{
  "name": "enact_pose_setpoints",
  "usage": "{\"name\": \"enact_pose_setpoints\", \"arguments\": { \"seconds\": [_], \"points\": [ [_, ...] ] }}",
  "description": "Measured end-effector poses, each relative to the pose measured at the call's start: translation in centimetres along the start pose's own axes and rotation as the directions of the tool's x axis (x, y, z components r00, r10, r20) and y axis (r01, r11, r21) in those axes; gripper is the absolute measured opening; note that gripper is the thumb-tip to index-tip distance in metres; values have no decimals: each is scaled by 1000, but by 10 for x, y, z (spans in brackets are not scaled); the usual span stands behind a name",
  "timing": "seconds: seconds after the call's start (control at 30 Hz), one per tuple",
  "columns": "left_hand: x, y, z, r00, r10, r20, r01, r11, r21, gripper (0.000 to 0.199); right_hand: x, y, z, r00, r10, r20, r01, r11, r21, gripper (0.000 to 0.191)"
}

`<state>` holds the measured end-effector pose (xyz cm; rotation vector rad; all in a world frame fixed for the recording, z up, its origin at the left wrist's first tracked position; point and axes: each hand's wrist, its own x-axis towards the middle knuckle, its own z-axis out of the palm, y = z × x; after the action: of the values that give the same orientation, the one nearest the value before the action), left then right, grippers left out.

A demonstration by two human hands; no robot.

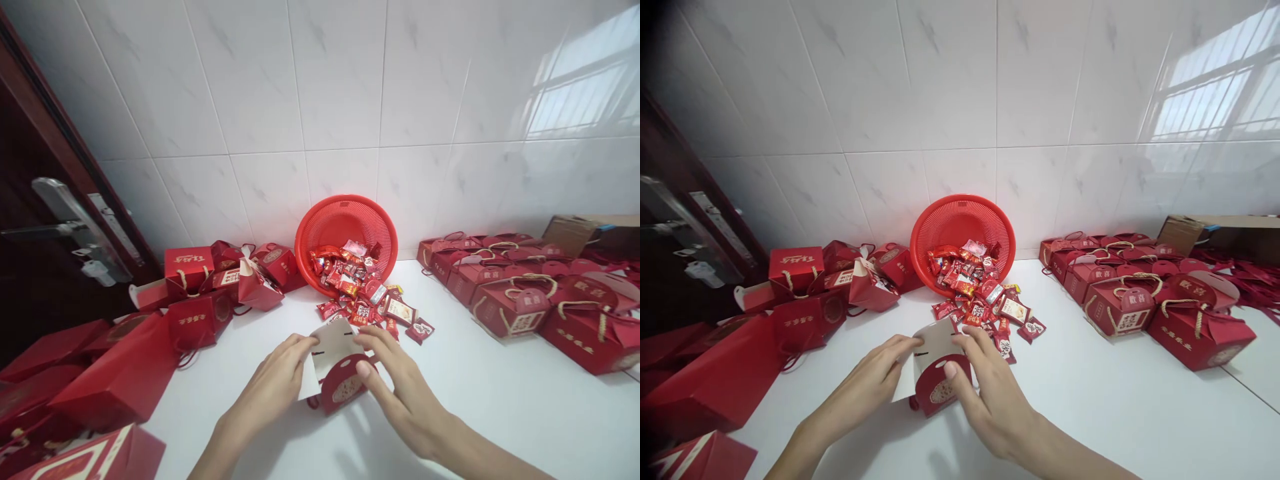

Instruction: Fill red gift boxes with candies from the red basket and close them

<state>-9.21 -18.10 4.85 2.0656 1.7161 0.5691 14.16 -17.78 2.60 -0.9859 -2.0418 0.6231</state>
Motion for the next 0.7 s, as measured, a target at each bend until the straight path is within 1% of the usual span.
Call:
{"name": "enact_pose_setpoints", "arguments": {
  "seconds": [0.07,0.1,0.13,0.2,0.27,0.33,0.4,0.47,0.57,0.7],
  "points": [
    [3,2,3,999,-43,-3,43,999,10,48,4,4,-4,993,120,-16,-116,979,167,40],
    [4,4,4,998,-70,-6,70,997,15,48,7,7,-5,982,188,-8,-179,949,261,41],
    [5,6,4,995,-100,-10,100,995,20,47,9,10,-6,967,255,10,-242,901,360,43],
    [7,10,4,989,-148,-14,148,989,27,45,12,16,-5,930,360,74,-340,766,545,47],
    [8,12,4,987,-162,-8,162,986,30,47,11,22,-2,904,407,134,-388,644,659,49],
    [7,11,5,990,-139,18,139,990,22,60,8,26,3,890,427,162,-407,584,702,51],
    [6,7,6,995,-86,50,87,996,-3,77,2,30,10,885,431,175,-418,573,705,53],
    [5,1,8,997,-27,73,30,999,-35,88,-3,33,16,884,421,202,-432,575,695,54],
    [7,-7,10,996,10,85,-3,997,-80,99,-7,38,22,887,371,275,-453,588,670,51],
    [11,-12,10,994,8,109,4,993,-114,105,-4,41,19,879,330,344,-476,643,600,47]
  ]
}}
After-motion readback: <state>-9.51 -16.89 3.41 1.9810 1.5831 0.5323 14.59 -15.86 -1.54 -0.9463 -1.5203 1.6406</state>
